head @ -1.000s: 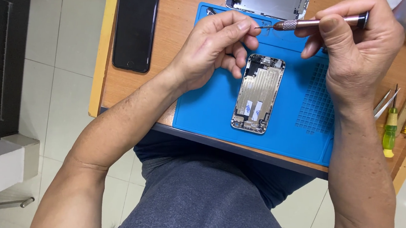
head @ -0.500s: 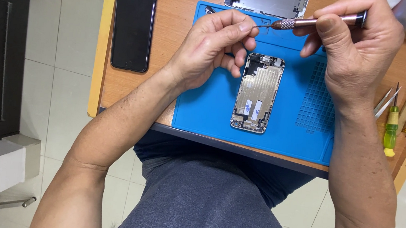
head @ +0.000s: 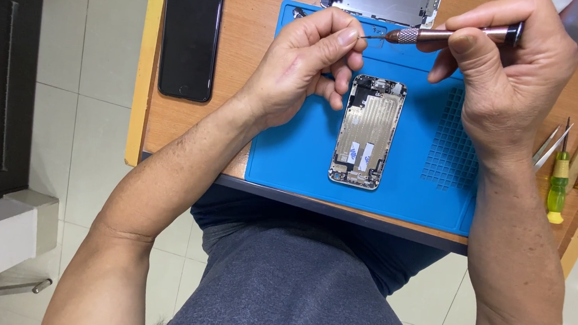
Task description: Repairing the internal components of a mobile phone using precision tools like a screwdriver and tweezers on an anti-static mat.
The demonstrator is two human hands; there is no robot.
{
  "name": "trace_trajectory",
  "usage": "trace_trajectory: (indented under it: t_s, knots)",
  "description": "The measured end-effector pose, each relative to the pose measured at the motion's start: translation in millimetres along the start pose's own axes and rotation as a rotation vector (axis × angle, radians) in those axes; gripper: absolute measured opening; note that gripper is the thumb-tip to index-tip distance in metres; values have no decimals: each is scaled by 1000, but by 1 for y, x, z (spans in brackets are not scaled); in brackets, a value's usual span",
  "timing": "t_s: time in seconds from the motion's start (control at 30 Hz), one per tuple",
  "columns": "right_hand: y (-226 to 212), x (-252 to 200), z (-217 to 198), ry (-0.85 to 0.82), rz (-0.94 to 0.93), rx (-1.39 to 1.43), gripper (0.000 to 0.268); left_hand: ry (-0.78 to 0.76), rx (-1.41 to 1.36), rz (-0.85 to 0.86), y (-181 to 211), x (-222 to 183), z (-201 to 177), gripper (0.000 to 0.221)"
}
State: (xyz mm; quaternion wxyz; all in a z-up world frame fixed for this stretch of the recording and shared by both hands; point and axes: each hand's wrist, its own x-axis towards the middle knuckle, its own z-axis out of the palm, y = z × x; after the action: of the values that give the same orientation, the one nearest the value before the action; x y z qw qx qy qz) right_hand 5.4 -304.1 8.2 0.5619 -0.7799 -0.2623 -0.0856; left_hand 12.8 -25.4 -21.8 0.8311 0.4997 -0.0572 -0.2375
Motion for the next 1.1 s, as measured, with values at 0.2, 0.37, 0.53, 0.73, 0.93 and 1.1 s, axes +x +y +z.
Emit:
trace_trajectory:
  t_s: [0.2, 0.37, 0.53, 0.73, 0.93, 1.1]
  knots:
    - [-3, -1, 1, 1, 5, -1, 33, -9, 26, 4, 0, 0, 0, 22]
    - [-3, -1, 1, 11, 17, 0, 33, -10, 33, 10, 0, -1, 0, 21]
    - [-5, -1, 2, 22, 37, 2, 31, -16, 37, 22, 0, -1, 0, 21]
    - [-6, -2, 2, 14, 36, -17, 31, 5, 63, 21, 1, -1, 2, 23]
    - [-5, -2, 0, -3, 21, -41, 33, -1, 56, 21, 0, -1, 1, 21]
    - [-4, -2, -2, -24, 5, -48, 33, -2, 44, 15, 1, -1, 2, 22]
